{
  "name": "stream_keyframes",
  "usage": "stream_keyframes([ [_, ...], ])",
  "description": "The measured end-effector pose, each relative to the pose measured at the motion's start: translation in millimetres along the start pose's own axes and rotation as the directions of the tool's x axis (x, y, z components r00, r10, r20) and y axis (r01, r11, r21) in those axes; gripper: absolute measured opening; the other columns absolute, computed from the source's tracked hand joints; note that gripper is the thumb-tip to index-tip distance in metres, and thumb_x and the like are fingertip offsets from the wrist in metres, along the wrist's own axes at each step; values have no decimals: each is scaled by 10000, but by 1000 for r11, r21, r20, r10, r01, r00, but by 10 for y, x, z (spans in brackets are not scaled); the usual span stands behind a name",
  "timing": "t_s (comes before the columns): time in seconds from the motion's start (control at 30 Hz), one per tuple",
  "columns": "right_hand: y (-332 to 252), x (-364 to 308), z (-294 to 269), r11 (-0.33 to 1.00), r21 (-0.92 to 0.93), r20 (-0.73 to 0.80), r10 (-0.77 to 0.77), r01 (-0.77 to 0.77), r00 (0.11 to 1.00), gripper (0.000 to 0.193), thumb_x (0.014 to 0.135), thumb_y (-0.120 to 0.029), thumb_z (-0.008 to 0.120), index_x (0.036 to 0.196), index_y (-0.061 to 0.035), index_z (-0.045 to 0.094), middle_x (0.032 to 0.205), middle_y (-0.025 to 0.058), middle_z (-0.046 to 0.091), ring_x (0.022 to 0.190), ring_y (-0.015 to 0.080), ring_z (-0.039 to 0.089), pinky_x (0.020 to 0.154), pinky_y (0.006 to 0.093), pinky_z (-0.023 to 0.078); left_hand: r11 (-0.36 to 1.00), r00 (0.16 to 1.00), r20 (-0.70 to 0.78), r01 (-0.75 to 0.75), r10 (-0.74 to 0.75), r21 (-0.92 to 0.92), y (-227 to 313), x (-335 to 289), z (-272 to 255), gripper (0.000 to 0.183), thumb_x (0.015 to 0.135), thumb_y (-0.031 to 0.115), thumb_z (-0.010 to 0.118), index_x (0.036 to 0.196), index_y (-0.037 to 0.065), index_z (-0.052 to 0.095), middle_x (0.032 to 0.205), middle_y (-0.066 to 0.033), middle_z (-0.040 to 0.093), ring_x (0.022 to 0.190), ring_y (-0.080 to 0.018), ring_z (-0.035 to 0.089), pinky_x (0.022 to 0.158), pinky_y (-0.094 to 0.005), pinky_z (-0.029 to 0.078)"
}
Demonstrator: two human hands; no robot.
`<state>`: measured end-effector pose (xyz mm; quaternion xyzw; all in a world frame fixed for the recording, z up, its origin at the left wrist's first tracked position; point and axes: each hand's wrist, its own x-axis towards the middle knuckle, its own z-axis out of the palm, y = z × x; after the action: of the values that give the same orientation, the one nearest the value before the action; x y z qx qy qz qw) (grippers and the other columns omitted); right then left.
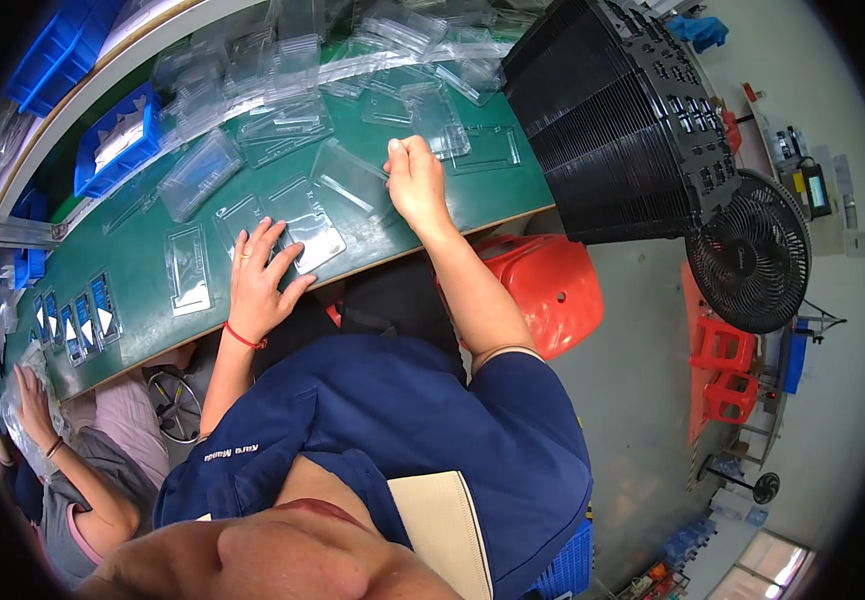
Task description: Manually assembling small electronic parts and placing them into clear plastic trays.
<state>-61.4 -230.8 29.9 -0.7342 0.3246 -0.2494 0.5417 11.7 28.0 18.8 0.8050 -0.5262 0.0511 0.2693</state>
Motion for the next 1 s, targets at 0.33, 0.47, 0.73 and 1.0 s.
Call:
stream_keyframes([
  [0.33, 6, -30, -480, 580, -729, -45, -570, 363, 821, 35, 790, -97, 644, 806, -68, 632, 816, 135, 628, 798, 351, 580, 741, 451, 465, 998, 998, 41, -55, 55, -7, 183, 136, -70, 497, 747, 362, 755, 1144, 84, 647, 1335, -163, 503, 1308, -348, 416, 1092, -584, 262],
  [0.47, 330, 103, -982, 331, -908, 25, -571, 257, 821, 160, 738, -49, 663, 894, -72, 638, 863, 103, 628, 936, 299, 569, 855, 428, 429, 990, 987, 91, -125, 130, -61, 240, 255, 74, 539, 759, 383, 747, 1194, 93, 617, 1345, -166, 490, 1323, -360, 402, 1096, -586, 259],
  [0.73, 170, -356, -1024, 250, -846, 280, -544, 471, 791, 122, 747, -93, 685, 832, -75, 599, 799, 86, 594, 853, 272, 566, 835, 408, 425, 988, 963, 221, -150, 154, -35, 323, 389, 209, 517, 811, 349, 704, 1255, 110, 590, 1403, -154, 457, 1354, -339, 372, 1117, -572, 237],
  [1.0, -16, -612, -633, 611, -694, 228, -315, 380, 921, 227, 759, -146, 694, 942, -25, 634, 823, 136, 652, 820, 315, 615, 779, 419, 464, 991, 970, 205, -126, 133, -50, 269, 341, 148, 459, 815, 325, 703, 1211, 111, 614, 1391, -139, 470, 1348, -323, 385, 1117, -550, 256],
])
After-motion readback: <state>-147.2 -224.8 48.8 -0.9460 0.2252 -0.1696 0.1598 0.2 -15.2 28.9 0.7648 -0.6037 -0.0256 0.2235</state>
